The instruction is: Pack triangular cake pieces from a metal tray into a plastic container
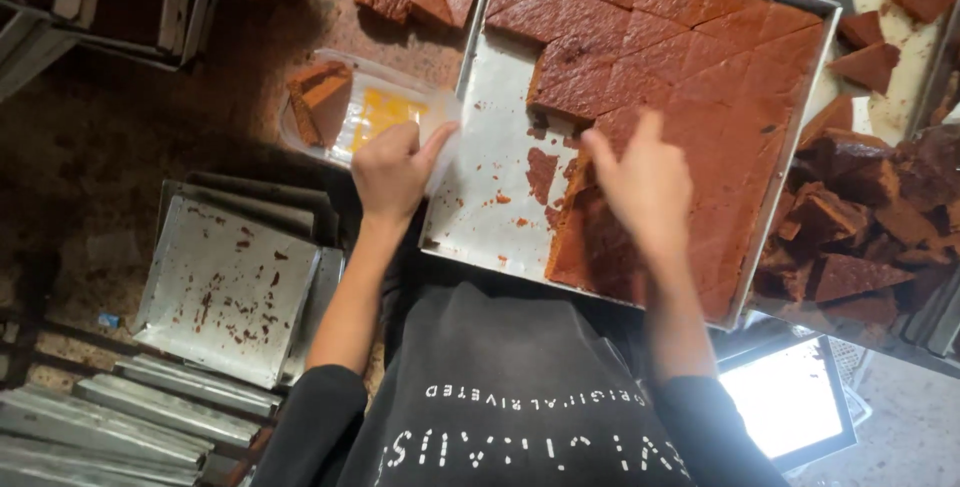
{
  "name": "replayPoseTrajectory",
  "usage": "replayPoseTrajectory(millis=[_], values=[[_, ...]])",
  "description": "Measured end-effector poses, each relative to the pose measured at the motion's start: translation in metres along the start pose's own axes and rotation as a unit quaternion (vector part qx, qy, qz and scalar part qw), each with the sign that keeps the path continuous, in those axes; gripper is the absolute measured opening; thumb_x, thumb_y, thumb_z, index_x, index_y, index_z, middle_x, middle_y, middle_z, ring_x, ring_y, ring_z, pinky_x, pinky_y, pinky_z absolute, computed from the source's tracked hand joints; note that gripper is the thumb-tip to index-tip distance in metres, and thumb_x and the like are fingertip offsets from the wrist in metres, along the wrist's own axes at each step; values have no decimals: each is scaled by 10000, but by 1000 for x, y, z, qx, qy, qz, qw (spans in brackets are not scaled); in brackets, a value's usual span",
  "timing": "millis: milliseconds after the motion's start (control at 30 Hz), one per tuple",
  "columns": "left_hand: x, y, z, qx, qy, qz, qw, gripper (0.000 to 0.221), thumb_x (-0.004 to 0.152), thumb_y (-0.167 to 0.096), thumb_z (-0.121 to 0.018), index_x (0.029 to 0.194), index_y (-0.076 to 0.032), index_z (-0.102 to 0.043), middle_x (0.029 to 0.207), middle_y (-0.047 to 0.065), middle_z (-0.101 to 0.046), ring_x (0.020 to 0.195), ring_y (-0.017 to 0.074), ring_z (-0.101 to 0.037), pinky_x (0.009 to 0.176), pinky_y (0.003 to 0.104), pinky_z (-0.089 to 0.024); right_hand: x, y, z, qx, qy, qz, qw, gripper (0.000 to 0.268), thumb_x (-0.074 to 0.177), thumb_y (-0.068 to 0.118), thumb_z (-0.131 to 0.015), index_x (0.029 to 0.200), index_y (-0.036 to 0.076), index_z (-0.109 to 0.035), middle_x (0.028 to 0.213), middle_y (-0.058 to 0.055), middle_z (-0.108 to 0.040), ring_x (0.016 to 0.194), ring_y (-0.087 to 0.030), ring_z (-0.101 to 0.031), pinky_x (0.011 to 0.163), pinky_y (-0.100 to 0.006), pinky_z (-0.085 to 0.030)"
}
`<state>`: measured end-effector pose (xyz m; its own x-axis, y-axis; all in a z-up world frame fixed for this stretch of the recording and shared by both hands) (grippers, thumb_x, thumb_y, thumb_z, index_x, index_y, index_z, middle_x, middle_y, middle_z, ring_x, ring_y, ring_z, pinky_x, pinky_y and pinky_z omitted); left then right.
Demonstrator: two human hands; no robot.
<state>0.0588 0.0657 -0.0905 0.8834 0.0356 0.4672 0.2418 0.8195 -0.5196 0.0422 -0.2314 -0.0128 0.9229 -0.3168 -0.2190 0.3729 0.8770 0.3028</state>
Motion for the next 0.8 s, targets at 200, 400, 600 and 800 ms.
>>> replayPoseTrajectory(millis=[200, 400, 600, 800], values=[[3, -9, 12, 4, 145, 167, 975, 443, 1081, -475, -400, 843, -125, -534, 715, 210, -622, 761, 469, -674, 664, 548, -500, -1, -18, -19, -64, 27, -41, 997, 576, 887, 564, -730, 1219, 120, -575, 919, -308, -713, 879, -525, -722, 720, -627, -566], [4, 3, 16, -42, 34, 83, 995, 228, 734, -15, -756, 832, -136, -589, 994, 26, -634, 792, 247, -686, 722, 374, -579, -34, 23, 6, 394, -1, 157, 906, 424, 879, 30, -711, 1251, 112, -526, 1111, -279, -695, 1094, -406, -683, 951, -489, -530], [13, 4, 26, -170, 194, 123, 958, 335, 839, 33, -678, 1021, -219, -804, 1032, 47, -756, 974, 305, -717, 798, 367, -585, -51, 72, -32, 437, -30, 263, 860, 361, 800, -35, -801, 1113, 136, -745, 927, -103, -763, 879, -235, -771, 774, -329, -596], [6, 17, 21, -215, 261, 166, 927, 486, 766, 21, -690, 1145, -263, -802, 1160, 108, -751, 811, 314, -728, 660, 358, -598, -40, 61, -41, 567, -60, 203, 796, 351, 852, -96, -755, 1154, 37, -637, 1062, -132, -730, 981, -180, -674, 889, -349, -577]])
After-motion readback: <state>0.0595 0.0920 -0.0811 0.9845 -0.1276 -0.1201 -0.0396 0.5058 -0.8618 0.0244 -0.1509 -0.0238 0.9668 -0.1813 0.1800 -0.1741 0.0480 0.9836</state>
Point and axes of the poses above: each hand's wrist, its own x-axis towards the middle knuckle, its own z-axis out of the back of the hand, y = z × x, the point moved 2 cm from there along x, towards the middle knuckle
